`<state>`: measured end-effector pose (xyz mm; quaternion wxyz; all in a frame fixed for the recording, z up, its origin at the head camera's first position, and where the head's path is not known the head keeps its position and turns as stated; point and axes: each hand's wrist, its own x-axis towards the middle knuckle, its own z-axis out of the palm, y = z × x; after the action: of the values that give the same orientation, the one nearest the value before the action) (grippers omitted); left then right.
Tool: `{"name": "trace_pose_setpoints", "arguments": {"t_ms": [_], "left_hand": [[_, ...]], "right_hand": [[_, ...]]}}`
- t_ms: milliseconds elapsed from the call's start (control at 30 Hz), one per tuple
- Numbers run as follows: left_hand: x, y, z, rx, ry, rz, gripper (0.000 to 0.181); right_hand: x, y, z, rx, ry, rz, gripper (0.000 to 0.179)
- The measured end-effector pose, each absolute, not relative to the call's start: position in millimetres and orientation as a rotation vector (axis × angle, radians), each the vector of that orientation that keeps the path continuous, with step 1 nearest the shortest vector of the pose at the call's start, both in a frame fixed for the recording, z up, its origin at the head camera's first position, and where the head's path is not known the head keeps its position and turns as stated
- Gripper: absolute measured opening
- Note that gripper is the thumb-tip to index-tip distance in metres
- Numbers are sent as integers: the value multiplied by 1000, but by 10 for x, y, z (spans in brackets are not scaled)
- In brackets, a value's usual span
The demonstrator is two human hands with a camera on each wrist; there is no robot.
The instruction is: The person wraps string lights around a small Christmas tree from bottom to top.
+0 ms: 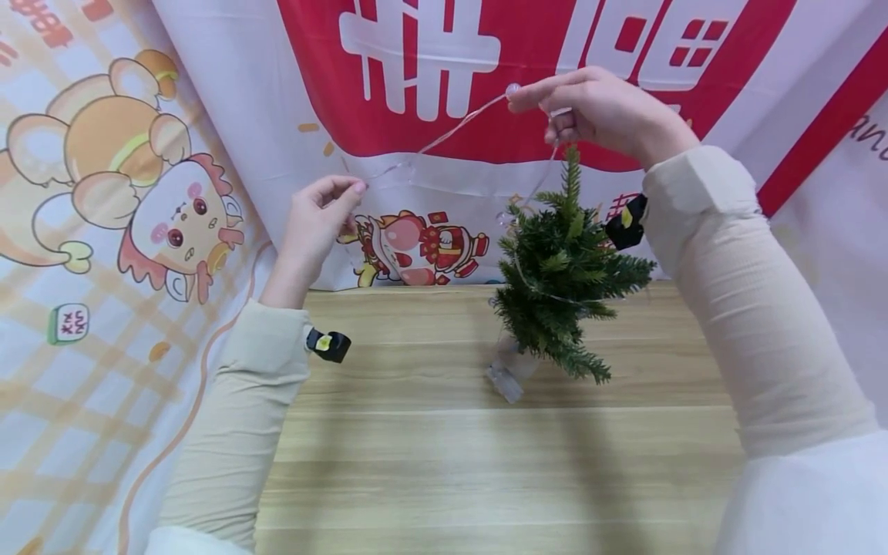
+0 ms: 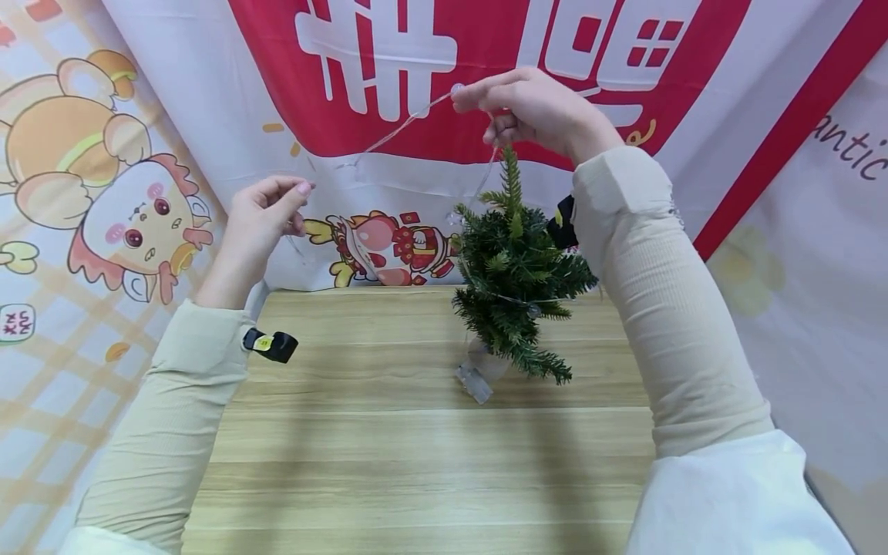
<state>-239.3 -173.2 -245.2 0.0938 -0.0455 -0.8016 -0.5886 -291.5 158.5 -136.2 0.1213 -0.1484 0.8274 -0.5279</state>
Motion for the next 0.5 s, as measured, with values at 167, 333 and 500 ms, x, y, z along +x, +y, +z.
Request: {"name": "trace_pose_setpoints", "arguments": {"t_ms": [167,333,500], "left_hand": [[-2381,-1752,-2472,-194,-2611,-1608,39],[-2368,-1763,-2479,-214,-2608,-1627,36],[-2379,-1741,-2457,-231,-2480,-1739,28]], "right_hand": [[-2946,1604,-1397,-360,2465,-1633,50],[-2960,1633,-1409,-340,2439,-1658,40],[-2965,1639,-1412,-332,2412,-1675,33]]}}
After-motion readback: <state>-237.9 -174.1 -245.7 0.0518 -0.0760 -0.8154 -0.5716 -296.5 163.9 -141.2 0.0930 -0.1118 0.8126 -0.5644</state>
